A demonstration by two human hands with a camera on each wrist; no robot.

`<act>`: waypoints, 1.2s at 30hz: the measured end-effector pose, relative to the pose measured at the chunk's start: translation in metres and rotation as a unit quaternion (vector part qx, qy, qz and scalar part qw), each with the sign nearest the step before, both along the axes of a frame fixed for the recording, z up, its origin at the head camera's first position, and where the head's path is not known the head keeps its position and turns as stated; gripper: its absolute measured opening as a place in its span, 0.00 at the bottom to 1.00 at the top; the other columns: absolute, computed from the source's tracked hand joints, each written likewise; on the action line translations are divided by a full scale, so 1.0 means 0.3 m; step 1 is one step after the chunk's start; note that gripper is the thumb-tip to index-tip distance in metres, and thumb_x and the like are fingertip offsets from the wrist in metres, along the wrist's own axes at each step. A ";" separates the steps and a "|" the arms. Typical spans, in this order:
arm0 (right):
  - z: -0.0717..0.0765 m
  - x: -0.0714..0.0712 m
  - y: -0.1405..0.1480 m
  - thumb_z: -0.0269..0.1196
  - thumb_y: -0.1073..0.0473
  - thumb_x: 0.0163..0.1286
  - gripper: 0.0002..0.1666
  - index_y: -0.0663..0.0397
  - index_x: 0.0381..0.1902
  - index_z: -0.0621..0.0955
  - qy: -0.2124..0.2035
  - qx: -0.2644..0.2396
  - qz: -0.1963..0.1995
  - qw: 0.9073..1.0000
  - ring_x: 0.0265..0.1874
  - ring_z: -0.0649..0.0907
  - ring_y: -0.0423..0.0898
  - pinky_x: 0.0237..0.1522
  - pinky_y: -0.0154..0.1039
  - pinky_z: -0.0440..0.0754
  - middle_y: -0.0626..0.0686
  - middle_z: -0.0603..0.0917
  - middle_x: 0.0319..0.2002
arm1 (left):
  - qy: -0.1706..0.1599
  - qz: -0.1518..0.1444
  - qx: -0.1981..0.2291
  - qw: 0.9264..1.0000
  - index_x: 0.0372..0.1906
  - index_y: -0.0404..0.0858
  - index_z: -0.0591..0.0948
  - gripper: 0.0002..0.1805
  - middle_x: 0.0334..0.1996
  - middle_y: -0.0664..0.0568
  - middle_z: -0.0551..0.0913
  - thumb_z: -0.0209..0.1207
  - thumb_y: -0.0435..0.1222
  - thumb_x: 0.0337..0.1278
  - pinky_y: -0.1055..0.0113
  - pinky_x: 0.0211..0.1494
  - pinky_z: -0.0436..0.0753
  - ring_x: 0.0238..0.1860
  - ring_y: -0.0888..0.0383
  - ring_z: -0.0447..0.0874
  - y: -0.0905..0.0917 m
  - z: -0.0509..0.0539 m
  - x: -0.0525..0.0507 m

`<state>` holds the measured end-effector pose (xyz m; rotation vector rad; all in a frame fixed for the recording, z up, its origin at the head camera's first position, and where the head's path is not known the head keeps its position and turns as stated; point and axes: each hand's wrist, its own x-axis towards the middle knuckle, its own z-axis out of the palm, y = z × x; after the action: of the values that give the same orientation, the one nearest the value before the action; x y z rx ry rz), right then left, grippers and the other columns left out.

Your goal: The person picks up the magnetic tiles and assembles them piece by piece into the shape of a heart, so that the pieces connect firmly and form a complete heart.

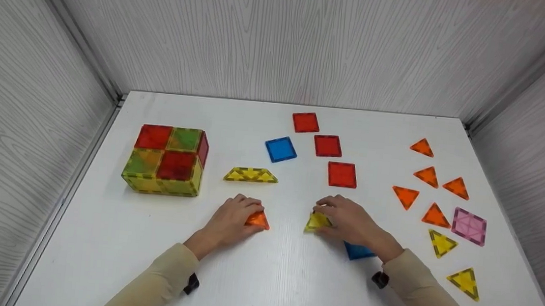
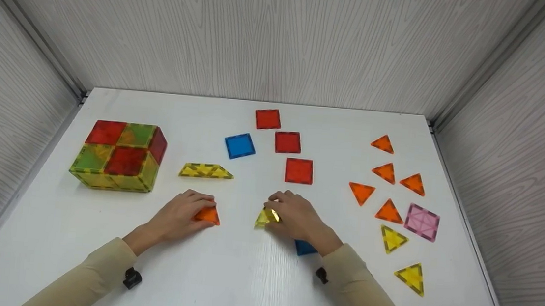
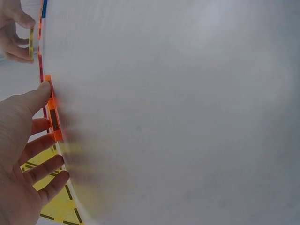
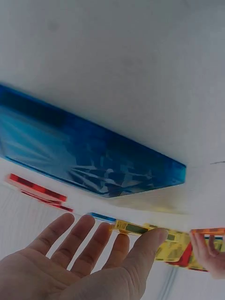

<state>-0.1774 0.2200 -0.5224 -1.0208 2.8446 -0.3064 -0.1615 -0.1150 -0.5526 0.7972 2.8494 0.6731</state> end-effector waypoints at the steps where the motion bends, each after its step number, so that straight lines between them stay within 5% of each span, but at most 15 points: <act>1: -0.004 -0.007 -0.023 0.73 0.46 0.70 0.27 0.49 0.63 0.85 -0.008 0.002 0.009 1.000 0.60 0.83 0.52 0.62 0.49 0.86 0.53 0.85 0.62 | 0.000 0.000 0.000 1.000 0.66 0.42 0.82 0.29 0.67 0.47 0.83 0.67 0.53 0.68 0.48 0.71 0.79 0.64 0.46 0.77 0.001 0.000 0.001; 8: -0.030 -0.050 -0.144 0.71 0.49 0.72 0.27 0.50 0.65 0.84 -0.030 0.004 0.059 0.998 0.59 0.83 0.53 0.59 0.46 0.87 0.54 0.85 0.64 | 0.000 -0.005 -0.005 1.000 0.67 0.43 0.82 0.29 0.68 0.48 0.82 0.67 0.53 0.68 0.48 0.72 0.78 0.64 0.47 0.77 0.019 0.003 0.004; 15: -0.026 -0.074 -0.203 0.73 0.50 0.69 0.26 0.43 0.64 0.86 -0.014 0.006 0.050 0.999 0.49 0.82 0.50 0.50 0.41 0.87 0.54 0.87 0.52 | 0.006 -0.012 -0.013 1.000 0.67 0.44 0.82 0.29 0.68 0.50 0.82 0.65 0.55 0.69 0.50 0.71 0.79 0.63 0.49 0.77 0.050 0.006 -0.011; 25: -0.030 -0.085 -0.237 0.72 0.55 0.70 0.22 0.44 0.61 0.88 -0.030 -0.018 0.061 0.998 0.51 0.83 0.50 0.52 0.42 0.87 0.52 0.88 0.55 | 0.009 -0.017 -0.021 1.000 0.67 0.44 0.82 0.30 0.65 0.51 0.84 0.65 0.56 0.69 0.52 0.66 0.80 0.59 0.51 0.77 0.078 0.004 -0.027; 30: -0.023 -0.066 -0.188 0.72 0.51 0.71 0.23 0.47 0.62 0.87 -0.026 -0.033 0.049 0.998 0.53 0.84 0.51 0.55 0.45 0.88 0.53 0.88 0.56 | 0.002 -0.017 -0.029 0.999 0.67 0.45 0.82 0.30 0.66 0.52 0.84 0.64 0.57 0.69 0.53 0.67 0.80 0.59 0.51 0.77 0.079 0.003 -0.028; 36: 0.011 -0.022 -0.002 0.72 0.48 0.71 0.24 0.48 0.62 0.87 0.006 -0.058 -0.015 0.998 0.55 0.85 0.51 0.57 0.50 0.89 0.53 0.87 0.56 | 0.002 -0.022 -0.024 0.999 0.67 0.46 0.83 0.29 0.66 0.52 0.83 0.64 0.56 0.70 0.53 0.67 0.80 0.60 0.50 0.77 0.074 0.003 -0.029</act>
<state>-0.1841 0.2194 -0.5191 -1.0028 2.8845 -0.4760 -0.1700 -0.0928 -0.5518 0.8528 2.8301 0.5944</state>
